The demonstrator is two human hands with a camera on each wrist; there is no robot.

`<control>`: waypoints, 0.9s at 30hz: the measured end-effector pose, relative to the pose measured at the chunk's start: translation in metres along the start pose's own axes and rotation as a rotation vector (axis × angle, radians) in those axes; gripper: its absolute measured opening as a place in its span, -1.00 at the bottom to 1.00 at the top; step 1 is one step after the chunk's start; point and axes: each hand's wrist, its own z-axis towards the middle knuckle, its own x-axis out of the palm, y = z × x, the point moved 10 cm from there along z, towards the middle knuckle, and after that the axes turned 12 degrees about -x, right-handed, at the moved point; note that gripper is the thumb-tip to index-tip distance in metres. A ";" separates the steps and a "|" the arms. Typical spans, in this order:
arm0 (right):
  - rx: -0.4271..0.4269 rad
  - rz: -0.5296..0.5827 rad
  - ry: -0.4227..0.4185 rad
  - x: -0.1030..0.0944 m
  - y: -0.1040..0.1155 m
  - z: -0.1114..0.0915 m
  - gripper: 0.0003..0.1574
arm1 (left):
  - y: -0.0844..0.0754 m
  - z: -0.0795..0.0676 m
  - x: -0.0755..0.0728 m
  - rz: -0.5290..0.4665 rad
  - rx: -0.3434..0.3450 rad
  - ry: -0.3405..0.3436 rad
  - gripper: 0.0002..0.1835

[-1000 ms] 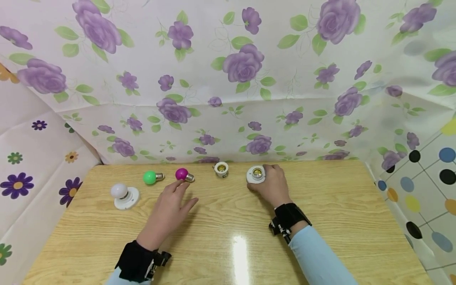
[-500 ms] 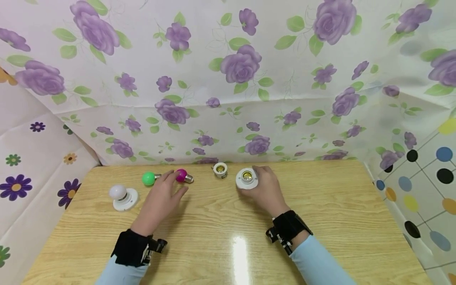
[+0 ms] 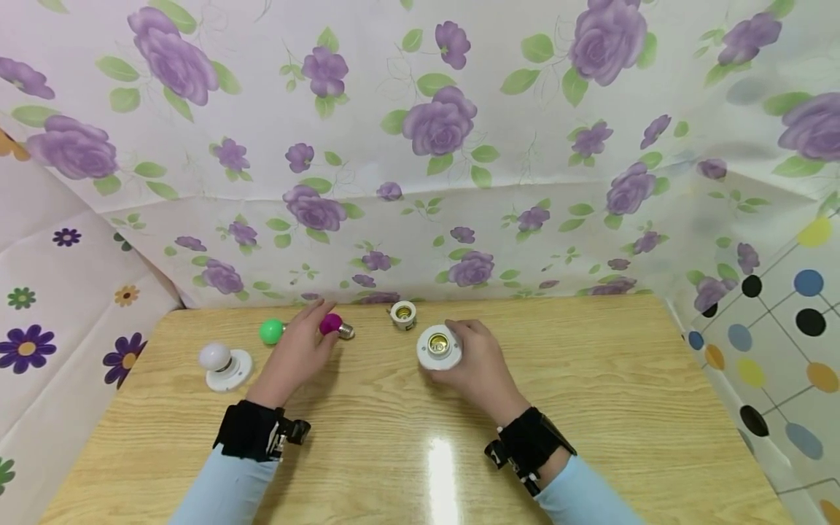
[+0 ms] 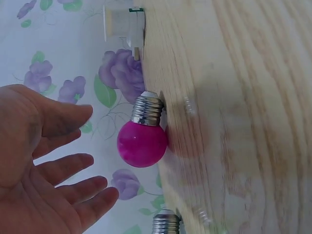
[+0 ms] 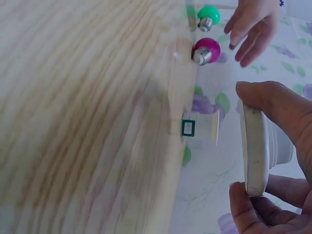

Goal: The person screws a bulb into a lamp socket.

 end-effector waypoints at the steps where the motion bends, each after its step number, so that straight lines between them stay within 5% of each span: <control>1: 0.000 -0.002 0.005 0.001 0.001 -0.001 0.07 | 0.001 0.002 0.002 0.008 -0.007 0.013 -0.43; 11: -0.001 -0.022 0.041 0.009 0.002 -0.005 0.05 | 0.008 0.006 0.030 0.158 -0.047 0.173 -0.42; 27: -0.022 0.004 0.064 0.019 0.003 -0.006 0.02 | 0.020 0.004 0.027 0.106 -0.163 0.145 -0.48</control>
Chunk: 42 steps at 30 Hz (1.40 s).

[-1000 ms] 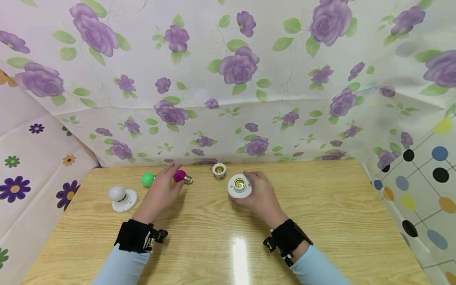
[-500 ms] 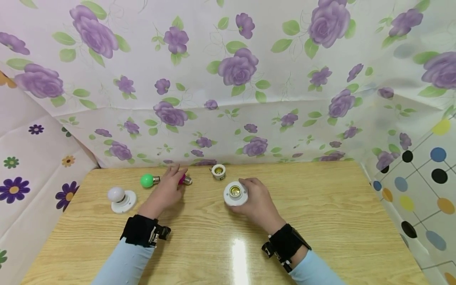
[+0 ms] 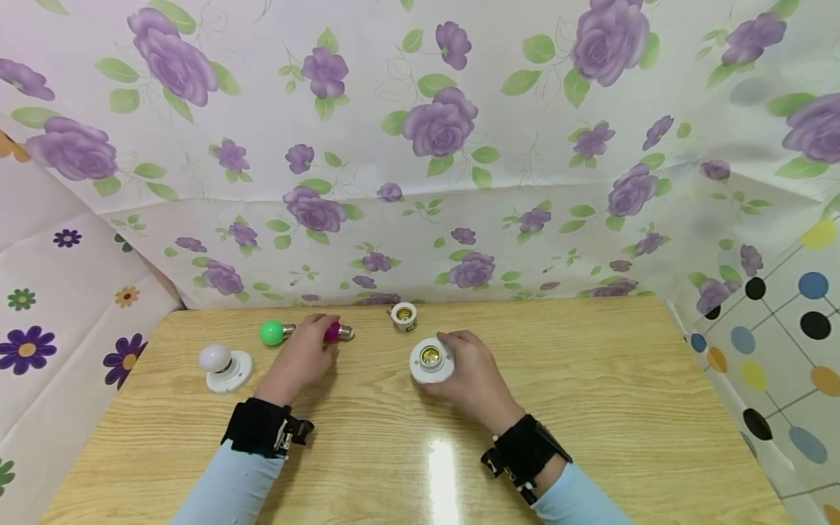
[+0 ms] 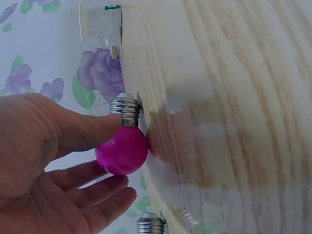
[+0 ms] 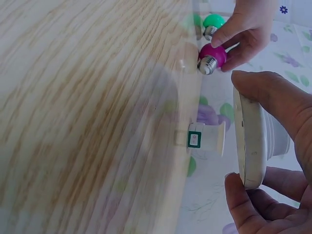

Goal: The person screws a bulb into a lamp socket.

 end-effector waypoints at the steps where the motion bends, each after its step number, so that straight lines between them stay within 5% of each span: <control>1: -0.002 -0.001 -0.002 0.000 0.000 0.000 0.02 | 0.001 0.000 0.000 0.002 -0.009 -0.003 -0.47; 11: -0.032 -0.015 -0.020 0.000 0.005 0.001 0.03 | 0.010 -0.001 0.007 0.018 -0.058 0.012 -0.48; 17: -0.045 -0.006 -0.034 0.000 0.008 0.002 0.05 | 0.007 -0.006 0.000 -0.057 -0.062 0.005 -0.46; 29: -0.080 0.030 -0.085 -0.005 0.017 0.004 0.01 | -0.027 -0.022 -0.034 -0.257 0.032 -0.126 -0.48; 42: -0.074 0.014 -0.081 -0.004 0.020 0.005 -0.04 | -0.064 -0.042 -0.044 -0.431 0.130 -0.119 -0.49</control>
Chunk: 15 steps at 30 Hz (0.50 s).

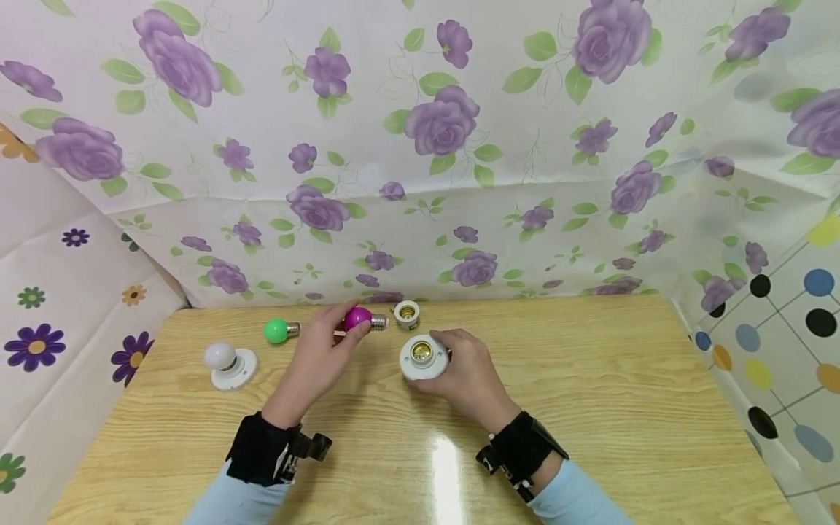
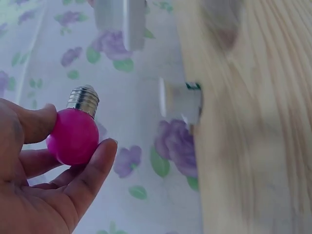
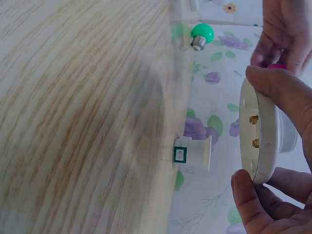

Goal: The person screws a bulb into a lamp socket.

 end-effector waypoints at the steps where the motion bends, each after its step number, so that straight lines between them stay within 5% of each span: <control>1: 0.007 0.005 0.000 0.000 0.000 0.000 -0.04 | -0.003 -0.001 0.000 -0.003 0.006 0.000 -0.49; 8: 0.022 0.030 0.004 0.002 -0.001 0.002 -0.07 | -0.026 -0.010 -0.001 -0.078 0.106 -0.031 -0.50; 15: -0.001 0.041 0.005 0.002 0.001 0.003 -0.09 | -0.043 -0.018 0.007 -0.146 0.184 0.028 -0.44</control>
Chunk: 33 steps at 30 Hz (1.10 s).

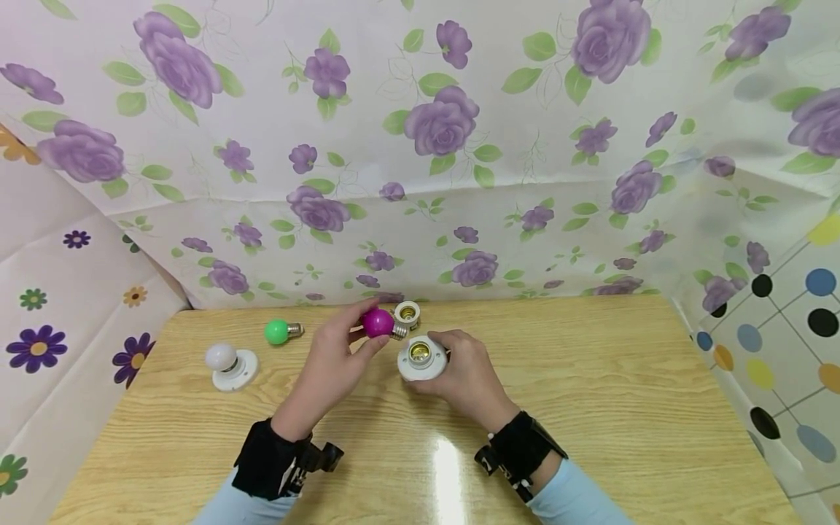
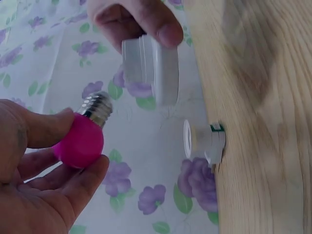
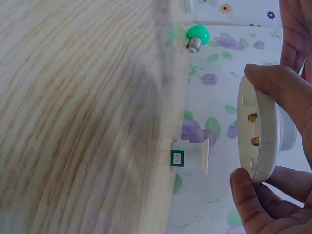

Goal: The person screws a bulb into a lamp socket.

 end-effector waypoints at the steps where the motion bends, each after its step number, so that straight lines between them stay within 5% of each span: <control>1: -0.003 0.001 -0.001 0.000 0.000 0.000 -0.09 | -0.002 -0.001 0.002 -0.006 -0.002 0.008 -0.44; 15: -0.045 0.011 -0.009 0.000 0.005 0.003 -0.18 | -0.023 -0.008 0.018 0.123 0.153 0.053 -0.50; 27: -0.079 0.002 -0.022 0.001 0.008 0.002 -0.22 | -0.035 -0.014 0.031 0.284 0.206 0.146 -0.49; 33: -0.088 -0.002 -0.021 0.001 0.010 0.003 -0.26 | -0.040 -0.016 0.036 0.287 0.239 0.165 -0.56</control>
